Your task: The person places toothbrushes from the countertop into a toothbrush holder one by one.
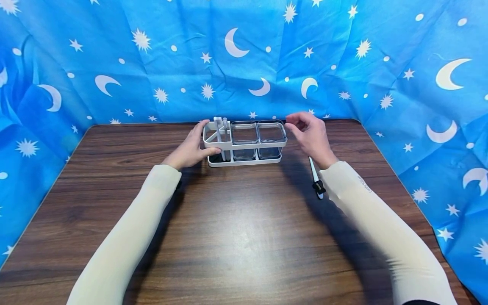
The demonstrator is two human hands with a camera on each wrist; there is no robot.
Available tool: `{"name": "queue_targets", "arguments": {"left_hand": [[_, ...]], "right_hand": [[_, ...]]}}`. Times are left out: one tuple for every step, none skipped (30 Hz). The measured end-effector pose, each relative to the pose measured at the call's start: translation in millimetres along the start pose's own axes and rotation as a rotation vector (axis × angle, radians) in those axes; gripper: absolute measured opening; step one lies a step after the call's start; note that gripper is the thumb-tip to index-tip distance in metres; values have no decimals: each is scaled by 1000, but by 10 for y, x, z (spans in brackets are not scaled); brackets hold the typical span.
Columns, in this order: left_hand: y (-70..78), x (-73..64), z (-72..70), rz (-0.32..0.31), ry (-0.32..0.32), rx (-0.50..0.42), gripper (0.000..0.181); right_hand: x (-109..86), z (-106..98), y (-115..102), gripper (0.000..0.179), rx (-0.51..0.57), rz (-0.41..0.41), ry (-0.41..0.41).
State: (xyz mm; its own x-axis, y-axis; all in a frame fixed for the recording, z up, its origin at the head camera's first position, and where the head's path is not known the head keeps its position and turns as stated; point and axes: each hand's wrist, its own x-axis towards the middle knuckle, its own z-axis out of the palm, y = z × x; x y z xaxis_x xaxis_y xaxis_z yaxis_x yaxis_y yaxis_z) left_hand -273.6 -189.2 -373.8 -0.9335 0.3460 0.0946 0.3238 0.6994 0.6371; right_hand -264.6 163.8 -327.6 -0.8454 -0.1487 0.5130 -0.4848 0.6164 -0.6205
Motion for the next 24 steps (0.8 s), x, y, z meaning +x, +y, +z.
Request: {"name": "queue_targets", "arguments": {"left_hand": [[-2, 1, -1, 2, -1, 0, 101], [-2, 2, -1, 5, 0, -2, 102], [-1, 3, -2, 6, 1, -2, 101], [-2, 2, -3, 6, -1, -2, 102], [-3, 1, -4, 6, -1, -2, 101], [0, 2, -4, 7, -1, -3, 101], [1, 2, -4, 7, -2, -4, 101], [2, 3, -4, 7, -2, -5, 101], [3, 4, -4, 5, -4, -5, 101], [5, 3, -4, 4, -3, -6, 101], [7, 3, -5, 4, -2, -7, 101], [11, 2, -5, 3, -3, -7, 101], [13, 2, -6, 2, -2, -8, 101], [15, 0, -7, 1, -3, -7, 101], [20, -1, -8, 0, -2, -7, 101], [25, -2, -9, -1, -2, -6, 101], [27, -3, -10, -3, -4, -5, 101], [29, -4, -10, -4, -4, -2, 101], [32, -4, -11, -5, -5, -2, 100], [35, -6, -11, -6, -6, 0, 101], [38, -5, -11, -7, -6, 0, 100], [39, -4, -12, -8, -6, 1, 100], [40, -3, -12, -8, -6, 0, 100], [41, -3, -13, -7, -6, 0, 101]], "right_hand": [[-12, -20, 26, 19, -8, 2, 2], [-24, -41, 53, 19, -17, 9, 0], [-39, -63, 75, 19, -23, 20, -5], [-55, -85, 96, 20, -31, 35, -13], [-69, -105, 120, 20, -43, 48, -19], [-81, -126, 143, 21, -52, 59, -24], [-91, -146, 166, 21, -59, 70, -31], [-102, -164, 187, 22, -64, 83, -40], [-112, -183, 203, 23, -67, 96, -52], [-121, -199, 220, 23, -75, 110, -68], [-130, -213, 235, 23, -80, 122, -85], [-138, -226, 247, 23, -82, 135, -104], [-145, -236, 258, 24, -85, 150, -125], [-152, -244, 267, 23, -90, 161, -144], [-157, -250, 278, 23, -98, 172, -162], [-161, -256, 289, 23, -105, 181, -175], [-166, -261, 300, 23, -109, 187, -183], [-170, -264, 310, 23, -112, 192, -188], [-173, -269, 319, 22, -114, 192, -190], [-176, -274, 331, 22, -115, 192, -189], [-180, -279, 341, 21, -113, 194, -188], [-185, -286, 352, 20, -110, 197, -189], [-189, -293, 362, 20, -108, 200, -191], [-193, -301, 372, 20, -112, 204, -195]]}}
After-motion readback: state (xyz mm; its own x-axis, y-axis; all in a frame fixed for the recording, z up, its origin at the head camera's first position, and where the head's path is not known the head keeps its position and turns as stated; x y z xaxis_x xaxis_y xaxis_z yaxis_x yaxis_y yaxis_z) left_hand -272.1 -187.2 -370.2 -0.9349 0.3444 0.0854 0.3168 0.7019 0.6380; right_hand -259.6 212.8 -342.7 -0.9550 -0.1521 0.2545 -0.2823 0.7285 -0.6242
